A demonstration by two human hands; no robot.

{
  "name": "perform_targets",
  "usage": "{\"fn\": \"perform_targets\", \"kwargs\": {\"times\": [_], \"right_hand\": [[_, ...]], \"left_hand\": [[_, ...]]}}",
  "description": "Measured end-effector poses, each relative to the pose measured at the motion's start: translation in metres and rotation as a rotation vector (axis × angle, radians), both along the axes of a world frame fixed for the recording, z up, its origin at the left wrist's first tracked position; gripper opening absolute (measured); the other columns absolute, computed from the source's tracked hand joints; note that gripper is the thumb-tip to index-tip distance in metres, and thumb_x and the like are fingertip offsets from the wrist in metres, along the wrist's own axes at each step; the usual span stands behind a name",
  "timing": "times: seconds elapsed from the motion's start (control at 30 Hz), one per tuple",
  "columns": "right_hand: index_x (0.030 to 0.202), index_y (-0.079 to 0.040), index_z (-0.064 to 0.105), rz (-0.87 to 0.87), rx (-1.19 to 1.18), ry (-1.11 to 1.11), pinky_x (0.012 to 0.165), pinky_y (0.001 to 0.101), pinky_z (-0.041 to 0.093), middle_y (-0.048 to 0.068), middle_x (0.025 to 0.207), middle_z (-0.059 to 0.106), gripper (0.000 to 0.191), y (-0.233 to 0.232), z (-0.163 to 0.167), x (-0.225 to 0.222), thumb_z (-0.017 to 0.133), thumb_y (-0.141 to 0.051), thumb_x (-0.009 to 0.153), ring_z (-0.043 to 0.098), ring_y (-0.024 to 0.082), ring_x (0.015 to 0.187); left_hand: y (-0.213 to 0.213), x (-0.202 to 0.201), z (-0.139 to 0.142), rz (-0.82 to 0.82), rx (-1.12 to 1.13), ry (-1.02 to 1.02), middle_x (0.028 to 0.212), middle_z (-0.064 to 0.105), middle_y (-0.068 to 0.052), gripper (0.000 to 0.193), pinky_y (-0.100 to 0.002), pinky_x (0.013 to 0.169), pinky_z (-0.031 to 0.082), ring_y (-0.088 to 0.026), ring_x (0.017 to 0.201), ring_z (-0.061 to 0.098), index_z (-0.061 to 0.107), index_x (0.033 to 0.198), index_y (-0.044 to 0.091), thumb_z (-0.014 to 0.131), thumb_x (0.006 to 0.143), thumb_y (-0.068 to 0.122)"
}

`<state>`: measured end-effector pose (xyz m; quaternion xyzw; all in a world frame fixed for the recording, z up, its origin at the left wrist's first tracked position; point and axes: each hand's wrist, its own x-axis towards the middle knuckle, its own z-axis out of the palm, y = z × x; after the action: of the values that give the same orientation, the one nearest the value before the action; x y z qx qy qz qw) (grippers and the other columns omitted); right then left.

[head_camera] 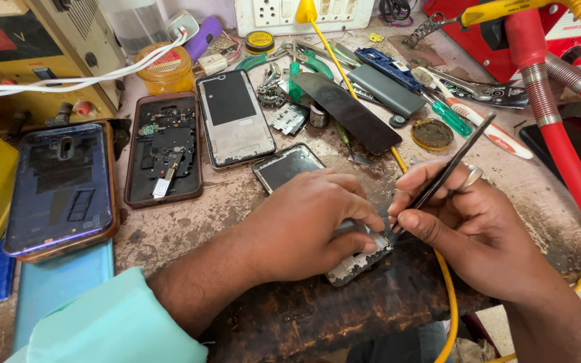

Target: The person holds a disassembled smartphone and pries the back cover away from the frame by hand. They then hold the frame steady on the workbench and use a black blade-like tool to scrape old adhesive and residue from the phone's edges, working around the perimeter.

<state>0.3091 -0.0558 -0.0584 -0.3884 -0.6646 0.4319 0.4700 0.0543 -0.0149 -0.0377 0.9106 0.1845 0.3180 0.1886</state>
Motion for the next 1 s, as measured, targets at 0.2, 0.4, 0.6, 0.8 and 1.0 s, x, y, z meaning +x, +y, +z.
{"fn": "perform_targets", "kwargs": {"times": [0.2, 0.4, 0.6, 0.8, 1.0], "right_hand": [[0.118, 0.000, 0.059, -0.068, 0.005, -0.039, 0.076, 0.0308, 0.060, 0.007, 0.101, 0.066, 0.028, 0.003, 0.002, -0.005, 0.068, 0.001, 0.091, 0.068, 0.013, 0.089], [0.113, 0.001, 0.062, -0.178, -0.069, -0.134, 0.061, 0.0297, 0.059, 0.008, 0.084, 0.064, 0.028, 0.006, 0.006, -0.007, 0.073, -0.001, 0.088, 0.068, 0.015, 0.070], [0.106, 0.000, 0.058, -0.132, -0.044, -0.044, 0.063, 0.0290, 0.062, 0.007, 0.087, 0.068, 0.025, 0.005, 0.006, -0.005, 0.073, 0.000, 0.086, 0.072, 0.015, 0.073], [0.101, 0.000, 0.056, -0.164, -0.030, -0.023, 0.063, 0.0325, 0.065, 0.015, 0.086, 0.073, 0.022, 0.007, 0.004, -0.001, 0.071, 0.006, 0.086, 0.077, 0.020, 0.074], [0.101, 0.000, 0.056, -0.116, 0.014, 0.017, 0.068, 0.0332, 0.066, 0.015, 0.089, 0.072, 0.023, 0.008, 0.000, 0.000, 0.071, 0.008, 0.086, 0.077, 0.021, 0.080]], "left_hand": [[-0.002, 0.001, 0.002, 0.011, -0.086, -0.005, 0.097, 0.071, -0.007, 0.019, -0.042, 0.087, 0.053, -0.029, 0.102, 0.069, 0.079, 0.096, 0.014, 0.081, 0.080, 0.025], [-0.005, 0.004, 0.001, 0.062, -0.095, 0.026, 0.097, 0.070, -0.006, 0.017, -0.044, 0.088, 0.052, -0.029, 0.103, 0.068, 0.078, 0.095, 0.017, 0.081, 0.079, 0.023], [-0.004, 0.004, -0.003, 0.059, -0.075, 0.011, 0.096, 0.071, -0.006, 0.016, -0.044, 0.089, 0.052, -0.029, 0.102, 0.069, 0.078, 0.095, 0.018, 0.080, 0.079, 0.022], [-0.006, 0.010, -0.006, 0.067, -0.082, -0.063, 0.091, 0.072, -0.004, 0.017, -0.043, 0.086, 0.051, -0.028, 0.097, 0.070, 0.076, 0.088, 0.017, 0.083, 0.079, 0.030], [-0.015, 0.025, -0.004, 0.256, -0.119, -0.018, 0.082, 0.073, -0.001, 0.020, -0.043, 0.083, 0.051, -0.026, 0.088, 0.069, 0.075, 0.078, 0.017, 0.084, 0.073, 0.034]]}}
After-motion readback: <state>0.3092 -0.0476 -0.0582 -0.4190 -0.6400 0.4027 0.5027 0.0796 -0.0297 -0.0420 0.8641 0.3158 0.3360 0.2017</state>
